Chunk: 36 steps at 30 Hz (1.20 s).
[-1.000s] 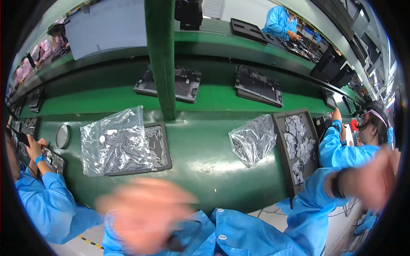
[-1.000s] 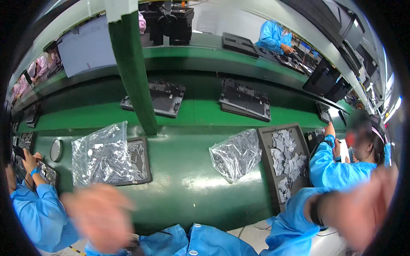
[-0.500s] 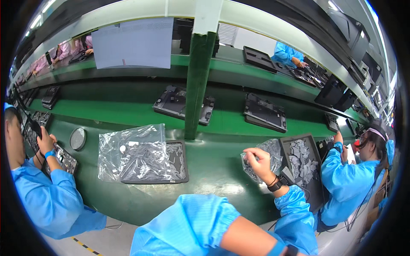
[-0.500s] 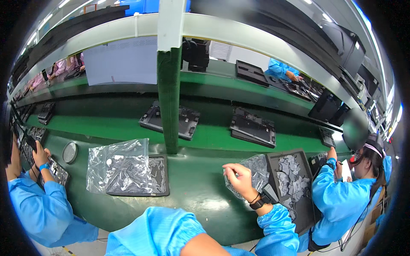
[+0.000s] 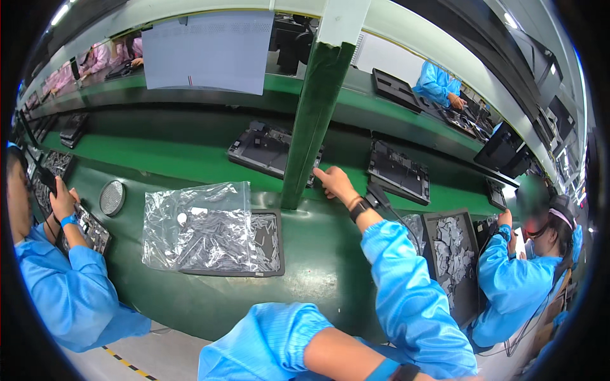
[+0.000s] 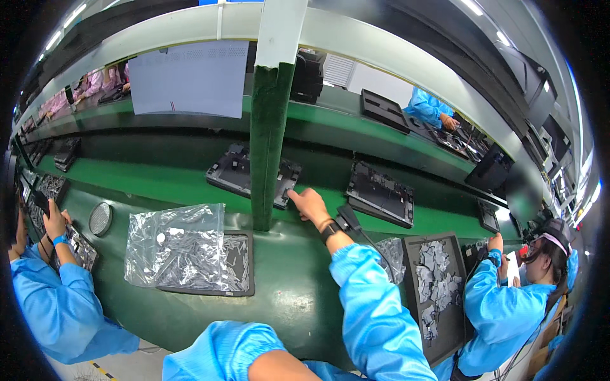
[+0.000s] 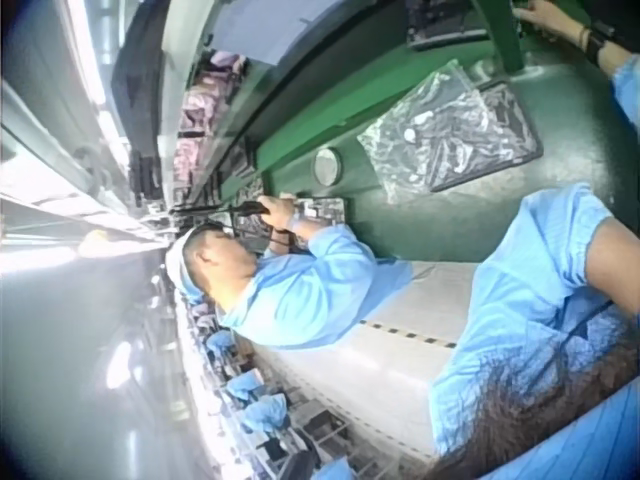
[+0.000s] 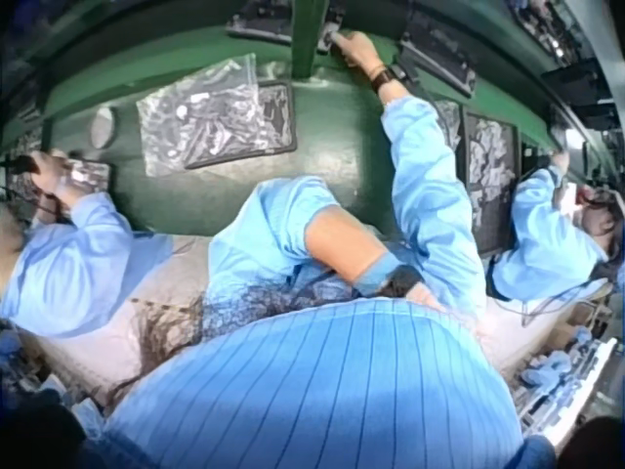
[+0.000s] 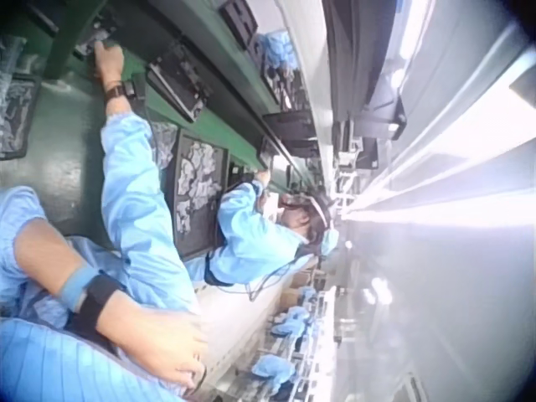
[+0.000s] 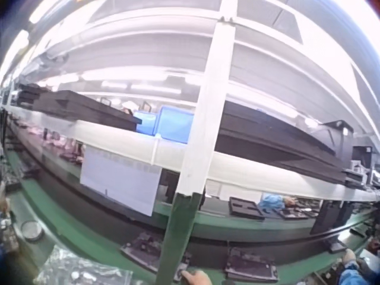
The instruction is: The recorder is assembling internal components of a mobile device or tablet on a manufacturing assembly line.
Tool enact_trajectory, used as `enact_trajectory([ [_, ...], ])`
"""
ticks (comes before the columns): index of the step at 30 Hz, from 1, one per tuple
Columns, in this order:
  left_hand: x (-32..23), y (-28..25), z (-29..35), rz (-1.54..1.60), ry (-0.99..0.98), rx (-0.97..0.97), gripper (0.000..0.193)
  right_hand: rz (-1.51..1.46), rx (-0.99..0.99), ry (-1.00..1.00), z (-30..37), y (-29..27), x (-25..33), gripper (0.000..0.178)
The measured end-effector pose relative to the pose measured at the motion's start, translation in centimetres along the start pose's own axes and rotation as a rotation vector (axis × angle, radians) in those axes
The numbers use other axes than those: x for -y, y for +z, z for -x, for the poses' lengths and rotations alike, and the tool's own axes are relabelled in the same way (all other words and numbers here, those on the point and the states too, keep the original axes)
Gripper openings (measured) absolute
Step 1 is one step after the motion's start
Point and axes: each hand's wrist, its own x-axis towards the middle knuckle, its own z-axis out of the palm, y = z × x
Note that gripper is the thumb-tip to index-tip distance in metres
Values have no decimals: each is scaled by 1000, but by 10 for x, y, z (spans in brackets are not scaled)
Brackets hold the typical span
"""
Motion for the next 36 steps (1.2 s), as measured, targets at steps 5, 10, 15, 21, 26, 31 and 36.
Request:
enact_trajectory([
  [5, 232, 157, -4, -121, -439, 328, 37, 156, 59, 72, -19, 52, 38, 50],
  [10, 120, 82, -28, -705, -432, 266, 48, 10, -181, 106, -36, 64, 23, 45],
  [15, 68, 36, 0, -615, -892, -157, 33, -233, -249, 71, -39, 79, 27, 33],
  [21, 13, 35, 113, 306, -953, -1306, 27, -1047, -155, 38, 7, 18, 37, 38],
  [26, 40, 38, 124, 262, -946, -1373, 33, -1163, -317, -149, 140, -36, 52, 31],
  [31, 101, 16, 83, -28, -1011, -1198, 45, -1210, -542, -97, 260, -26, 6, 41],
  [36, 140, -3, 77, -156, -778, -1182, 47, -1166, -463, -107, 357, 23, -34, 59],
])
